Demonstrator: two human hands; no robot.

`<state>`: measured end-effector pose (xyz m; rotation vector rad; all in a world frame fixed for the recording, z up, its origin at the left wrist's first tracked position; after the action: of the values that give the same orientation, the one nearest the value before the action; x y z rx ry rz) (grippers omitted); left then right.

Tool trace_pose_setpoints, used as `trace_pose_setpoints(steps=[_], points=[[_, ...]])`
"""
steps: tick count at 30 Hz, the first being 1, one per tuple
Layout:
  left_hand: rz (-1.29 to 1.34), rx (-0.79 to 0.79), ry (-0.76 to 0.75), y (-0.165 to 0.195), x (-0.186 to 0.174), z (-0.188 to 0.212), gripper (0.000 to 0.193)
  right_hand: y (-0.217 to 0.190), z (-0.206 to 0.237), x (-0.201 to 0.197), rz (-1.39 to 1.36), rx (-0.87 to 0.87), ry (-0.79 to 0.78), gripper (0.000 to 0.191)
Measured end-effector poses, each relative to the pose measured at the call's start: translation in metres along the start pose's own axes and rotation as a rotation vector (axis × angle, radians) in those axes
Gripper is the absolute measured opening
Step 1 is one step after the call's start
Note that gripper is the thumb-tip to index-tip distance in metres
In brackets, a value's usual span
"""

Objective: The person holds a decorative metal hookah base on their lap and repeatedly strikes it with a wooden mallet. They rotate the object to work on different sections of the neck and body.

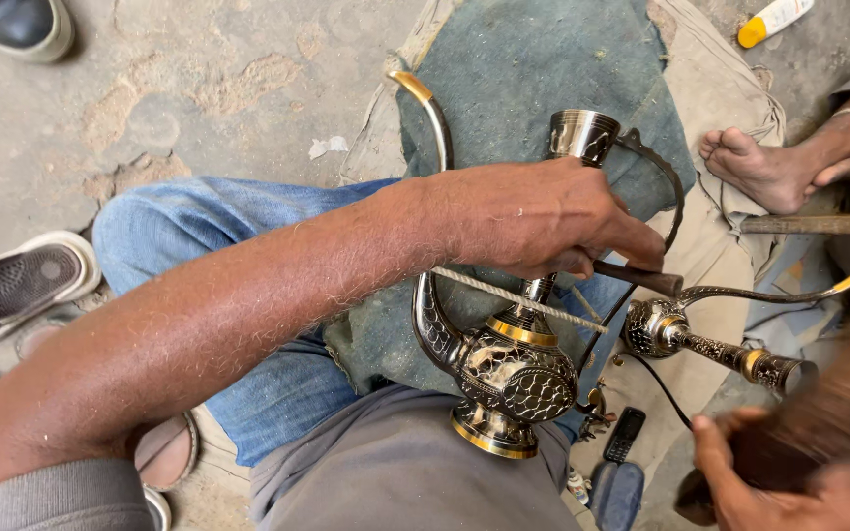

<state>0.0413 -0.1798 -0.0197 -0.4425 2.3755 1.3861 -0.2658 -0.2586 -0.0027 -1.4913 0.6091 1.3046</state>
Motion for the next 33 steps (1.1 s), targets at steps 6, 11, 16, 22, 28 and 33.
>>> trace_pose_setpoints(steps=[6,11,16,22,28,33], points=[[0.029,0.055,-0.005,0.011,-0.007,0.007,0.046,0.023,-0.001,-0.003,0.411,-0.176,0.081,0.029],[0.041,0.042,0.028,0.01,-0.013,0.009,0.043,0.065,0.001,-0.002,0.437,-0.047,0.137,0.028],[0.052,0.063,0.023,0.013,-0.009,0.011,0.041,0.032,0.007,-0.012,0.386,-0.327,0.264,0.043],[-0.031,0.03,-0.044,0.013,-0.001,0.02,0.029,-0.021,0.004,-0.004,0.132,-0.362,0.26,0.02],[0.164,0.039,0.34,0.019,-0.033,0.035,0.03,-0.055,0.008,-0.003,-0.18,-0.234,0.222,0.017],[0.156,-0.216,0.523,-0.002,-0.031,0.048,0.044,-0.049,-0.011,-0.023,-0.797,-0.071,-0.003,0.047]])
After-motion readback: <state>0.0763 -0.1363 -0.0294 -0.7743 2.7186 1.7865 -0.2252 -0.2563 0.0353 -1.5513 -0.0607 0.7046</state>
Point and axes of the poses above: each hand's wrist, its own z-axis away from the middle knuckle, its own x-axis out of the palm, y = z × x, the point moved 8 cm from there along -z, towards the middle knuckle, and after that the axes turned 8 degrees about y, right-handed, at the moved point
